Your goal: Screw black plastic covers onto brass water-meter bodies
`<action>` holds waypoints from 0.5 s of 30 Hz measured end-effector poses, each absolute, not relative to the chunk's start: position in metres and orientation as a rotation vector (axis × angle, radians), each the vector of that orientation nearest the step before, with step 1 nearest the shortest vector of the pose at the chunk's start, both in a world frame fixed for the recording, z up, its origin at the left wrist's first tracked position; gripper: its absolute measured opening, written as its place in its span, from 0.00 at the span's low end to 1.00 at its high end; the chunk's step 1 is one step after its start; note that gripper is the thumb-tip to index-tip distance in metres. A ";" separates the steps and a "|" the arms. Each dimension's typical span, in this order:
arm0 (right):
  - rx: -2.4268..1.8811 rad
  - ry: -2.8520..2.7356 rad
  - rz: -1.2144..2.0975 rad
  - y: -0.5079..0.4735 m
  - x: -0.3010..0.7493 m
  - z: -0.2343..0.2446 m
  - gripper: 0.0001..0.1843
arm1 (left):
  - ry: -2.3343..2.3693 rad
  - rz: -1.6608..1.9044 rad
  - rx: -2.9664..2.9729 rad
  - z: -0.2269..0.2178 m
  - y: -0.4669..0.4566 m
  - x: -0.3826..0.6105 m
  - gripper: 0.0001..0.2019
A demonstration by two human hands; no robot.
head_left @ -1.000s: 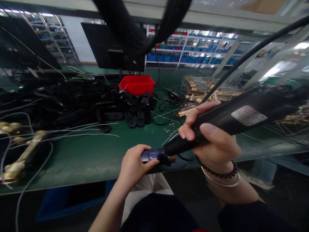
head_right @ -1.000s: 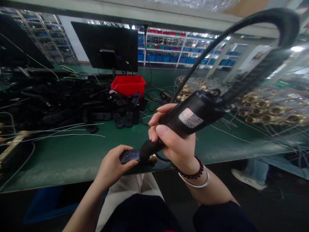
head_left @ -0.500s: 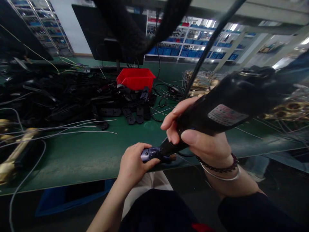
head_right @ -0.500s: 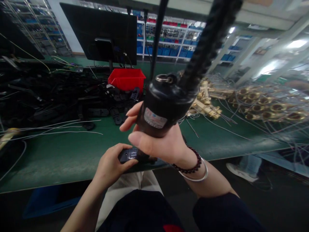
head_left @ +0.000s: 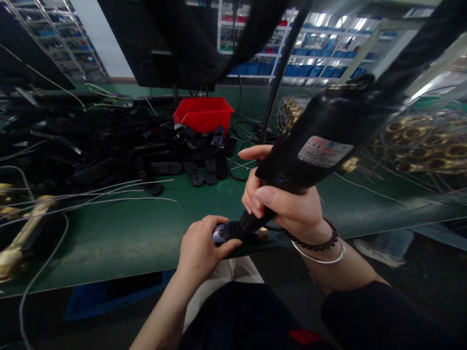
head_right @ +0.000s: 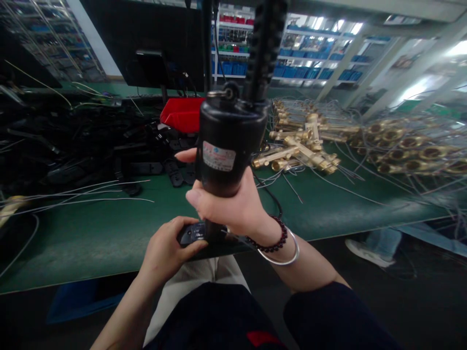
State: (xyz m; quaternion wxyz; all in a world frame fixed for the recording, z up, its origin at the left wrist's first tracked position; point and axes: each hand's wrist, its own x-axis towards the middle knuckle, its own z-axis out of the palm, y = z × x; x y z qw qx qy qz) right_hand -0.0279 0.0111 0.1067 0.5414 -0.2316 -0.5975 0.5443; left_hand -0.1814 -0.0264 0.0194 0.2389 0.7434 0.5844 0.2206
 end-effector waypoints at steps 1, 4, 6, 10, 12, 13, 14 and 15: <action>-0.538 -1.405 1.319 0.013 -0.026 0.107 0.19 | 1.600 0.605 2.036 0.019 -0.026 -0.181 0.14; -0.513 -1.360 1.318 0.015 -0.023 0.115 0.15 | 1.598 0.616 2.032 0.020 -0.026 -0.181 0.15; -0.507 -1.317 1.244 0.011 -0.024 0.122 0.12 | 1.600 0.624 2.029 0.019 -0.027 -0.181 0.16; -0.509 -1.317 1.189 0.001 -0.036 0.124 0.13 | 1.600 0.618 2.030 0.018 -0.027 -0.181 0.16; -0.495 -1.363 1.238 0.000 -0.042 0.117 0.14 | 1.597 0.616 2.030 0.018 -0.026 -0.180 0.16; -0.484 -1.380 1.261 0.001 -0.044 0.112 0.14 | 1.593 0.619 2.029 0.017 -0.026 -0.180 0.15; -0.478 -1.388 1.279 0.003 -0.046 0.108 0.13 | 1.589 0.623 2.028 0.017 -0.026 -0.180 0.15; -0.472 -1.391 1.291 0.004 -0.048 0.105 0.13 | 1.584 0.626 2.027 0.017 -0.026 -0.180 0.16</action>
